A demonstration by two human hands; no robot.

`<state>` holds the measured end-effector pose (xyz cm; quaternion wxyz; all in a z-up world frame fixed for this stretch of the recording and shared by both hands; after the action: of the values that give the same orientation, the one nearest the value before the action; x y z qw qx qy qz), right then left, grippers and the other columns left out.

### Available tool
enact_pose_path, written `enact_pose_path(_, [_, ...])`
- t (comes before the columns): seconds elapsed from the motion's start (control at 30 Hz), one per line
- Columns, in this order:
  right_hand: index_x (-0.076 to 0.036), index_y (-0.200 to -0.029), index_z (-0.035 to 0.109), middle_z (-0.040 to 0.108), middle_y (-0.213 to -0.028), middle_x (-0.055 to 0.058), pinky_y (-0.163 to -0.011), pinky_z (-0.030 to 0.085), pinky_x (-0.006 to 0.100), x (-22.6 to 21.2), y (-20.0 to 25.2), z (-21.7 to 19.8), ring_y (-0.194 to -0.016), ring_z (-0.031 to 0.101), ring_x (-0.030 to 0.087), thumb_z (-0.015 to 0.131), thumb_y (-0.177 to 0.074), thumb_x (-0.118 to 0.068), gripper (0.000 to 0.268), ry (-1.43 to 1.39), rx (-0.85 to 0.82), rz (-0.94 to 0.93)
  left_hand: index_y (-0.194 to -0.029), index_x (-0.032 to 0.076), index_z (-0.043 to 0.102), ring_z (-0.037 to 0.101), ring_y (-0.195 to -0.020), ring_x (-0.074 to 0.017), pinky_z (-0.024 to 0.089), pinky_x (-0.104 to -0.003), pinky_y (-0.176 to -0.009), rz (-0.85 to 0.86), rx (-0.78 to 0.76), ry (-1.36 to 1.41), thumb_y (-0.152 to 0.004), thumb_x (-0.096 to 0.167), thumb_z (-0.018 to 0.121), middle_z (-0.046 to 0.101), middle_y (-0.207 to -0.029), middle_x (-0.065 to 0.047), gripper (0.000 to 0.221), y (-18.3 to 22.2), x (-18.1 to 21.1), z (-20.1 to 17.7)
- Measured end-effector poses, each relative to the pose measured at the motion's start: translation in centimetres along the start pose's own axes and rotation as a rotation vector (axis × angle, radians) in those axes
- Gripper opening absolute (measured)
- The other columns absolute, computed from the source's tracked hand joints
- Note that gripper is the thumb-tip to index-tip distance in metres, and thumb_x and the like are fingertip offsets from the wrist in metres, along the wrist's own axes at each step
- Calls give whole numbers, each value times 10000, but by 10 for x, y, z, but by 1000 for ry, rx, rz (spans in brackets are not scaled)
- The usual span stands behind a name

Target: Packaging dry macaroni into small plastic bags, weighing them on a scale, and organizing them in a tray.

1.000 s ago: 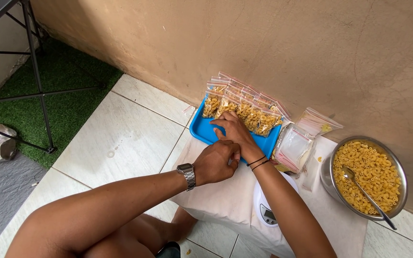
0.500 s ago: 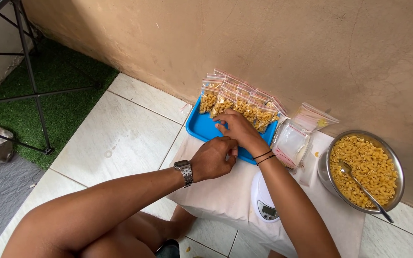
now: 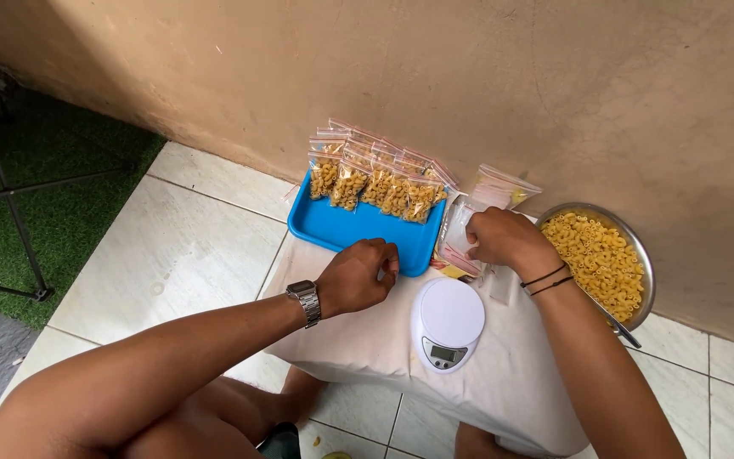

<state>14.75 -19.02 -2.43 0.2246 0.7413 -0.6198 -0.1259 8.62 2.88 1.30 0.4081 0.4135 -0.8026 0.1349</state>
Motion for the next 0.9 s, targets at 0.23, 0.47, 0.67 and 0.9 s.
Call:
enact_pose_path(0.23, [-147, -805, 785, 740, -833, 199, -768, 589, 519, -16, 5, 13, -894, 740, 432, 676, -867, -278, 181, -58, 68, -58, -917, 58, 662, 676, -852, -289, 556, -390, -688, 12, -26, -27, -911, 63, 598, 678, -891, -148, 65, -6, 12, 10])
enact_pose_path(0.47, [-105, -913, 810, 742, -852, 227, -796, 594, 537, -19, 5, 20, -901, 742, 447, 638, -896, -233, 214, -87, 106, -97, -910, 66, 659, 686, -876, -304, 567, -403, -713, 38, -54, -60, -901, 60, 601, 672, -889, -139, 60, -8, 23, 21])
enact_pose_path(0.67, [-135, -824, 788, 736, -795, 194, -787, 585, 553, -8, 16, 8, -887, 738, 447, 641, -887, -216, 179, -159, 157, -70, -931, 56, 671, 697, -896, -319, 575, -414, -735, 98, -80, -152, -896, 47, 612, 683, -905, -146, 70, -4, 36, 29])
enact_pose_path(0.9, [-128, -725, 744, 718, -670, 78, -711, 558, 444, 23, 60, -34, -744, 722, 315, 736, -825, -190, 118, -488, 200, -17, -1358, 97, 447, 601, -1192, -390, 505, -517, -949, 34, -148, -488, -929, 265, 618, 543, -1248, -115, 491, -16, 26, 62])
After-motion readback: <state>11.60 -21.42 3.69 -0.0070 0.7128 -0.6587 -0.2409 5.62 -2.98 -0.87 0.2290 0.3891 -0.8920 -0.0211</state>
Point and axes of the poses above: each hand's wrist, its own y-axis away from the middle knuckle, its own z-axis out of the palm, x = y × z, the point moved 9 cm from there along -y, towards the middle knuckle
